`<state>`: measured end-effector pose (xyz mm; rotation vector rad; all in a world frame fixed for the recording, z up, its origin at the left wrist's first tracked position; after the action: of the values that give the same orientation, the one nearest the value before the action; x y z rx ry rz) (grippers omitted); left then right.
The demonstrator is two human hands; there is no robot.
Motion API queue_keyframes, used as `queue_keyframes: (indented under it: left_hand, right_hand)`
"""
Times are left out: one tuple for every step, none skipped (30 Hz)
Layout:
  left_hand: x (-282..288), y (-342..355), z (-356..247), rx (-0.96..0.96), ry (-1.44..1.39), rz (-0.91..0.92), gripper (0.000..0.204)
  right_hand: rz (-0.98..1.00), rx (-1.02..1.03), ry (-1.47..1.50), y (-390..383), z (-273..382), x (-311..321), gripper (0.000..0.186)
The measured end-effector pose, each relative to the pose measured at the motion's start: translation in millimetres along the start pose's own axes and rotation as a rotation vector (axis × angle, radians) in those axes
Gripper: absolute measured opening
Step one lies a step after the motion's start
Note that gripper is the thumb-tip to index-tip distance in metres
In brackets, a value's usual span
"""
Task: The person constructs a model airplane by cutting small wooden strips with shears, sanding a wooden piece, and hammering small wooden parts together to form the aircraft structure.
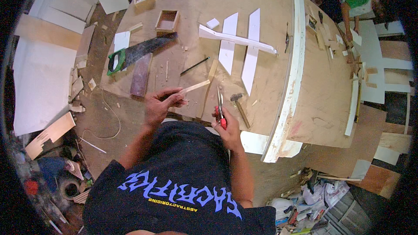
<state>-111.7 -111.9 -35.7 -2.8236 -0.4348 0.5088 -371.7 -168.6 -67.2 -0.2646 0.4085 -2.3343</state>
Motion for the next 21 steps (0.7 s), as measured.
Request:
queue_keyframes:
  left_hand:
    - [1, -1, -9, -0.023, 0.006, 0.010, 0.026]
    - [1, -1, -19, -0.047, 0.013, 0.020, 0.025]
    - [1, -2, -27, -0.070, 0.020, 0.029, 0.025]
    - [2, -3, -36, -0.126, 0.064, 0.040, 0.024]
    - [4, -5, -43, -0.182, 0.109, 0.051, 0.024]
    - [4, -6, -50, -0.237, 0.154, 0.062, 0.023]
    - [4, -8, -56, -0.262, 0.201, 0.081, 0.023]
    - [3, -9, -62, -0.286, 0.249, 0.101, 0.023]
    - [2, -10, -64, -0.311, 0.297, 0.122, 0.023]
    - [2, -10, -63, -0.310, 0.279, 0.130, 0.023]
    - [2, -9, -61, -0.308, 0.261, 0.140, 0.023]
    - [1, -10, -59, -0.306, 0.243, 0.150, 0.023]
    - [1, -9, -56, -0.298, 0.230, 0.154, 0.022]
    - [1, -8, -52, -0.289, 0.218, 0.159, 0.021]
    - [1, -7, -49, -0.279, 0.206, 0.163, 0.020]
    - [-1, -7, -48, -0.280, 0.212, 0.174, 0.019]
    - [-3, -7, -47, -0.281, 0.218, 0.183, 0.019]
    - [-4, -6, -47, -0.283, 0.224, 0.191, 0.018]
    - [-6, -7, -46, -0.279, 0.232, 0.203, 0.017]
    - [-8, -7, -44, -0.275, 0.240, 0.213, 0.017]
    - [-9, -7, -43, -0.272, 0.248, 0.223, 0.016]
  right_hand:
    - [-0.001, -0.004, 0.062, -6, 2, -6, 0.059]
    - [-0.001, -0.007, 0.125, -9, 6, -10, 0.059]
    - [0.002, 0.006, 0.085, -12, 14, -13, 0.059]
    - [0.012, 0.011, 0.006, -13, 24, -16, 0.058]
    - [0.023, 0.016, -0.073, -13, 34, -20, 0.057]
    - [0.033, 0.021, -0.152, -13, 43, -24, 0.056]
    - [0.032, 0.042, -0.195, -15, 49, -30, 0.056]
    - [0.030, 0.063, -0.237, -16, 55, -35, 0.056]
    - [0.027, 0.084, -0.279, -17, 60, -40, 0.055]
    - [0.016, 0.086, -0.268, -18, 66, -45, 0.054]
    - [0.003, 0.089, -0.257, -18, 73, -51, 0.053]
    - [-0.011, 0.091, -0.246, -18, 77, -57, 0.052]
    - [-0.027, 0.077, -0.241, -18, 81, -60, 0.051]
    - [-0.043, 0.063, -0.237, -17, 83, -64, 0.050]
    - [-0.059, 0.050, -0.232, -17, 85, -67, 0.049]
    - [-0.091, 0.040, -0.232, -18, 85, -69, 0.048]
    - [-0.123, 0.030, -0.233, -19, 86, -71, 0.048]
    - [-0.153, 0.021, -0.233, -20, 86, -71, 0.047]
    - [-0.170, 0.012, -0.237, -22, 84, -72, 0.047]
    - [-0.187, 0.004, -0.240, -23, 83, -72, 0.047]
    - [-0.202, -0.005, -0.244, -24, 80, -73, 0.046]
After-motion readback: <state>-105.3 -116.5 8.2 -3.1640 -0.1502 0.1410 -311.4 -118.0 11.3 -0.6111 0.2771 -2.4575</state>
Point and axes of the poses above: each hand's wrist, its own y-axis towards the middle knuckle, its own x-axis out of the back of the hand, z = x × y, the point moved 5 cm from there along y, towards the middle knuckle, and after that the axes turned 8 degrees about z, right-handed, at the moved point
